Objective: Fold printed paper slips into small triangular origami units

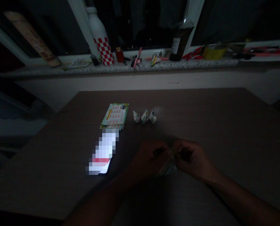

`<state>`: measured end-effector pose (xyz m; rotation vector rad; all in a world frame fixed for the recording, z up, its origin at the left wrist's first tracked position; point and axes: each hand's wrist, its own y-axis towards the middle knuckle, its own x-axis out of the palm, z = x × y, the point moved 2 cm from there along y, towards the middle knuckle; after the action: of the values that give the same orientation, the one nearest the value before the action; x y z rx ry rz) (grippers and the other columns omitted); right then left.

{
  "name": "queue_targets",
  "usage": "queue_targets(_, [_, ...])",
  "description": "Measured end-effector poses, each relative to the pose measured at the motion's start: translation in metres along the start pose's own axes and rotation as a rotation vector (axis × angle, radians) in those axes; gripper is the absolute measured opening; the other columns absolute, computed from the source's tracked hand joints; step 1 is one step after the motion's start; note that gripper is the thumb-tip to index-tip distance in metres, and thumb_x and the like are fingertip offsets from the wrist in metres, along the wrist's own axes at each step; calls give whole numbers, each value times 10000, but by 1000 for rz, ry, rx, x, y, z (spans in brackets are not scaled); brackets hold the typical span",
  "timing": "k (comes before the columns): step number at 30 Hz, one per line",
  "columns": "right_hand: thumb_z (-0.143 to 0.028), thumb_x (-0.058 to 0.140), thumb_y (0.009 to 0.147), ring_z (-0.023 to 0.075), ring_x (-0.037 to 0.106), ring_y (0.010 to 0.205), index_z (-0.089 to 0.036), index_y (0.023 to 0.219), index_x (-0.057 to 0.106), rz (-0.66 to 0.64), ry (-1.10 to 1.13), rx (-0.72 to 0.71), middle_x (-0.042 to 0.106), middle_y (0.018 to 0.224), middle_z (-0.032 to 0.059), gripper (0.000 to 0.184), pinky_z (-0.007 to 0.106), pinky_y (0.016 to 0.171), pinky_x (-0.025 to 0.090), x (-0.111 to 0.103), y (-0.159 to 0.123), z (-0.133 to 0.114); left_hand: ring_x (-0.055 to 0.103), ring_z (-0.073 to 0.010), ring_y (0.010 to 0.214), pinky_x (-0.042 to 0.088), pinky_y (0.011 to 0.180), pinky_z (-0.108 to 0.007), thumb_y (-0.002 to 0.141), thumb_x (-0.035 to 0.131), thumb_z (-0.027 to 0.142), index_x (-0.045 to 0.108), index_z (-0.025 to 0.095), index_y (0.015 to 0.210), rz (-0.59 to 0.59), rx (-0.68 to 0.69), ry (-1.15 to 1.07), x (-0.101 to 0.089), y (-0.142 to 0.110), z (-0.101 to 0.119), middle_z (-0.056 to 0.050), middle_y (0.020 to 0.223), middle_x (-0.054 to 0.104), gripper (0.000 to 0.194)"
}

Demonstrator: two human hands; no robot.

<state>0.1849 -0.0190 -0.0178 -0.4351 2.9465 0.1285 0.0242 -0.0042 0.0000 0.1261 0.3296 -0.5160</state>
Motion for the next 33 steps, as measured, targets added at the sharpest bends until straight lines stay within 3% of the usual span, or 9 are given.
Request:
queue_targets(5, [-244,574,779,92,440,545,-162,753,566,16,69,-17,472,617,-29,87,204,484,354,-4,2,1,505,-98,583,383,537,-193,829,569,343,633,137,745,205,-121,-185,-4,2,-5,15,642,573,231])
queue_targets(9, [-297,611,795,118,546,568,-150,826,644,87,80,35,600,632,9,153,233,536,436,-5,5,3,538,-110,620,420,576,-202,819,588,349,647,148,771,326,-128,-235,-6,3,-8,13,669,602,215])
queue_targets(17, [-363,633,787,132,591,540,-158,859,675,289,38,51,648,612,16,221,229,489,464,-5,8,6,530,-108,586,416,570,-211,803,588,302,613,140,670,360,-134,-197,-8,4,-4,20,601,574,210])
queue_targets(20, [-352,622,811,141,619,609,-169,988,647,334,-73,-20,668,699,26,256,247,551,497,-3,5,8,564,-120,624,429,575,-209,800,591,297,640,144,710,429,-161,-133,-9,4,-3,12,648,616,184])
queue_targets(23, [-356,691,760,168,635,707,-172,1115,609,342,-316,-115,665,778,37,408,303,686,525,0,2,5,613,-141,691,456,605,-216,806,585,302,672,153,769,480,-159,-89,-10,4,-4,0,712,672,176])
queue_targets(26, [-386,724,715,196,642,749,-161,1146,601,334,-520,-155,670,844,62,501,336,717,533,2,1,2,635,-146,705,476,618,-220,812,586,305,686,161,805,494,-145,-80,-6,4,-5,-2,735,695,176])
queue_targets(30, [-369,672,757,215,664,781,-156,1166,593,313,-604,-160,693,919,93,468,338,709,546,2,1,3,650,-150,723,501,638,-227,813,590,282,688,161,830,468,-105,-94,-1,2,-8,-12,768,709,156])
queue_targets(33, [-318,636,781,214,670,791,-150,1244,547,275,-585,-165,698,955,102,501,323,704,545,1,0,5,663,-165,807,525,713,-254,809,615,275,683,175,958,426,-63,-140,1,0,-9,-33,888,720,193])
